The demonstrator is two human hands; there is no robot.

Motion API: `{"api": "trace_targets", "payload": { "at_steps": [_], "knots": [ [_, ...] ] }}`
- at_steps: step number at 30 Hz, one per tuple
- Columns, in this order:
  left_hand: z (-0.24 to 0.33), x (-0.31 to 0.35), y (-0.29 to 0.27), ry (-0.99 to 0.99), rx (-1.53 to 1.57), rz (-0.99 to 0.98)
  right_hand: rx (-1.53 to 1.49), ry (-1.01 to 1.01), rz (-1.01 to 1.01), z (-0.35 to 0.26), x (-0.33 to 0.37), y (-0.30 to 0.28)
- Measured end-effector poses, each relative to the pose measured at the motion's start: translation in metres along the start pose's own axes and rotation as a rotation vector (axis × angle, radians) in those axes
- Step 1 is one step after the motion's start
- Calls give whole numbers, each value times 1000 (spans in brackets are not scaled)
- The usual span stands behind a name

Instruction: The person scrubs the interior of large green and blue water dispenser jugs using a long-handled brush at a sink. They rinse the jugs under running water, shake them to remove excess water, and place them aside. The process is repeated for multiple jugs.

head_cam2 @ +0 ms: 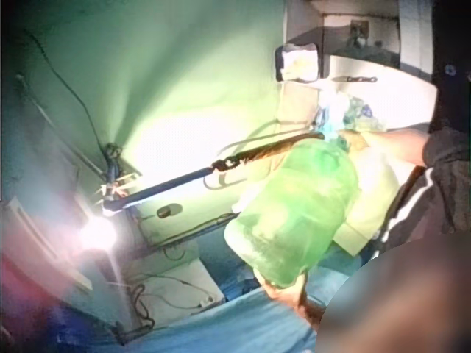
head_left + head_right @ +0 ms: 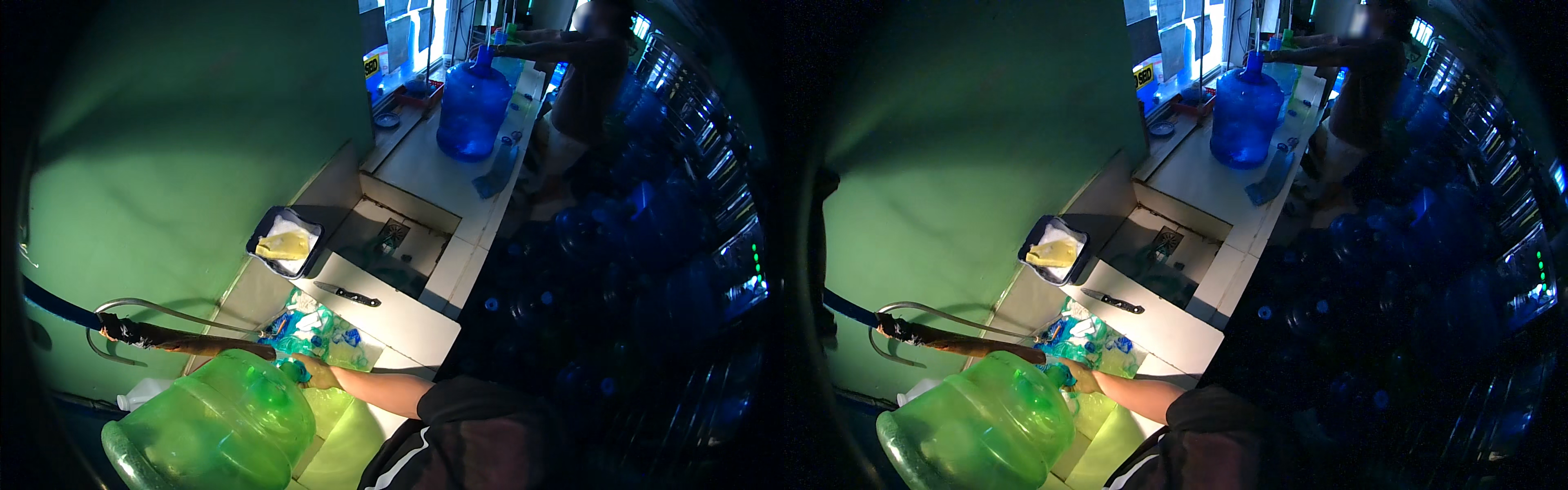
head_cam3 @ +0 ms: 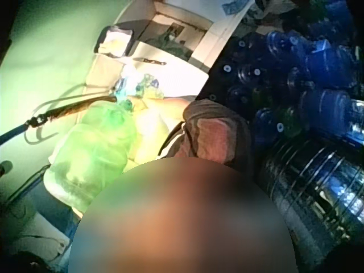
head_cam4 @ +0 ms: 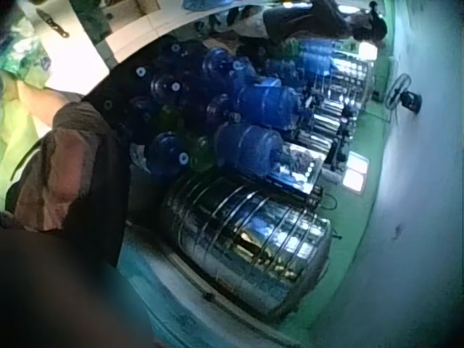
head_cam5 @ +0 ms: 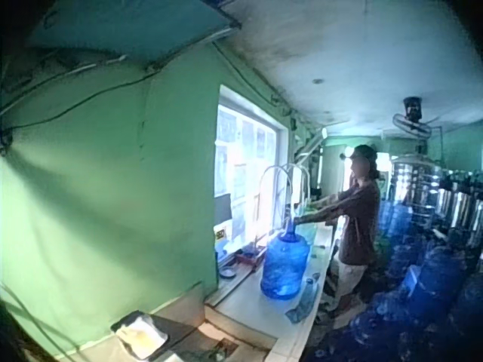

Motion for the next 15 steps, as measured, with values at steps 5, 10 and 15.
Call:
{"api": "trace_targets", "payload": {
  "at_steps": [5,10,15],
  "knots": [
    [-13,3,-4,-6,11,20,132,-293,-59,-40,25,-3],
    [-43,21,1,-146,-124,44,203,-443,-91,-111,86,2],
    [-82,35,38,-250,166,56,458,-710,-82,-197,157,1]
  ]
}}
Point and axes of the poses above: each hand's wrist, its own x-axis away from the middle knuckle, its own y-axis out of the palm, z = x × y, the point moved 2 cm from there along -x, towards the middle knuckle, and after that the axes turned 7 degrees about -y, right-handed, at the moved point
